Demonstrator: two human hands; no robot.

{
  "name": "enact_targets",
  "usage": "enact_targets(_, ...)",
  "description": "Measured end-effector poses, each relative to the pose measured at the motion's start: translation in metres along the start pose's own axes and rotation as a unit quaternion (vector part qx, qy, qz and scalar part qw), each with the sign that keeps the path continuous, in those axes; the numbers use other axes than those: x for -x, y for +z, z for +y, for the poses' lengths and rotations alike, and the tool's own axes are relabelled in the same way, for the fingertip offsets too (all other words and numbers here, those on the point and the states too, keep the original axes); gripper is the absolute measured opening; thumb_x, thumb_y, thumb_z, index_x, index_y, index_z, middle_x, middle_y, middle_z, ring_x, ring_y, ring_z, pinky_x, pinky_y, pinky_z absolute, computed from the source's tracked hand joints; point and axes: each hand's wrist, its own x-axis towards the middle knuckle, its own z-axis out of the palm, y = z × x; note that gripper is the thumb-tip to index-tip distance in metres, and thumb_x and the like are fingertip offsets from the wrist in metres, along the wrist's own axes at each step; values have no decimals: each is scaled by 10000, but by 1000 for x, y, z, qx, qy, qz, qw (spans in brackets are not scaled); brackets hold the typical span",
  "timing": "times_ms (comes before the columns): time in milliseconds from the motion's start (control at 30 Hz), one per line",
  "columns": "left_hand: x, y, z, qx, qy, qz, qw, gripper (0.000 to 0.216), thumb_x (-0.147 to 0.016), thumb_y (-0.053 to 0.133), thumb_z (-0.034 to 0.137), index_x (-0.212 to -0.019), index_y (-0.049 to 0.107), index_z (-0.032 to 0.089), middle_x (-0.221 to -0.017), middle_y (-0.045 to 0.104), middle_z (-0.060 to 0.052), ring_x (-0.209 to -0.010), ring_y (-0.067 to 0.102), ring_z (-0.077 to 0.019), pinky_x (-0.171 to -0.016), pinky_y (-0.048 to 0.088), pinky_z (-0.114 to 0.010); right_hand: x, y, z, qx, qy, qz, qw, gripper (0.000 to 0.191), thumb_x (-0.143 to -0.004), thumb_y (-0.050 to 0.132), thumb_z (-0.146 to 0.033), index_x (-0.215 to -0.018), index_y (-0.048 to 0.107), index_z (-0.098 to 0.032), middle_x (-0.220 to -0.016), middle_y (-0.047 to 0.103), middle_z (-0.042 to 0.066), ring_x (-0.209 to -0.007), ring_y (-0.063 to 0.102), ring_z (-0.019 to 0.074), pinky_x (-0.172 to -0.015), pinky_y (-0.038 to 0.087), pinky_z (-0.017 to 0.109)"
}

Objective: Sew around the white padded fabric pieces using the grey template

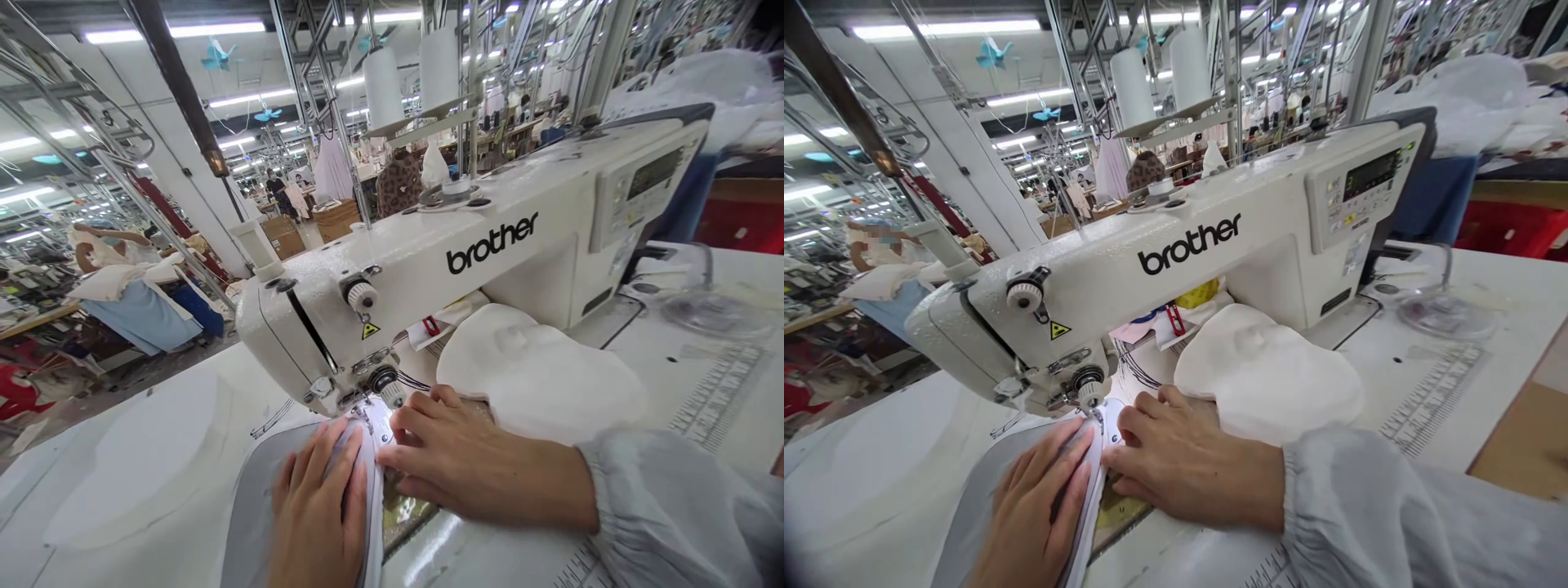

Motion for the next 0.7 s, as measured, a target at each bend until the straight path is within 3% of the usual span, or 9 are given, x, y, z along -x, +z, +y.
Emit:
enact_targets(467, 2, 5, 11, 21, -102, -61, 993, 399, -986, 361, 326, -1283, 628, 326, -1367, 622, -30, -1226, 596, -266, -961, 512, -498, 0, -4, 2, -2, 5, -4, 1000, 195, -1019, 496, -380, -1134, 598, -259, -1023, 572, 22, -927, 457, 218, -770, 299, 376)
enact_targets(700, -2, 6, 9, 40, -106, -68, 991, 394, -985, 371, 324, -1293, 616, 317, -1384, 607, -32, -1234, 591, -283, -975, 512, -522, -1, -5, 1, 10, 7, -8, 1000, 194, -1012, 512, -379, -1117, 618, -255, -1025, 568, 29, -924, 469, 211, -774, 319, 382)
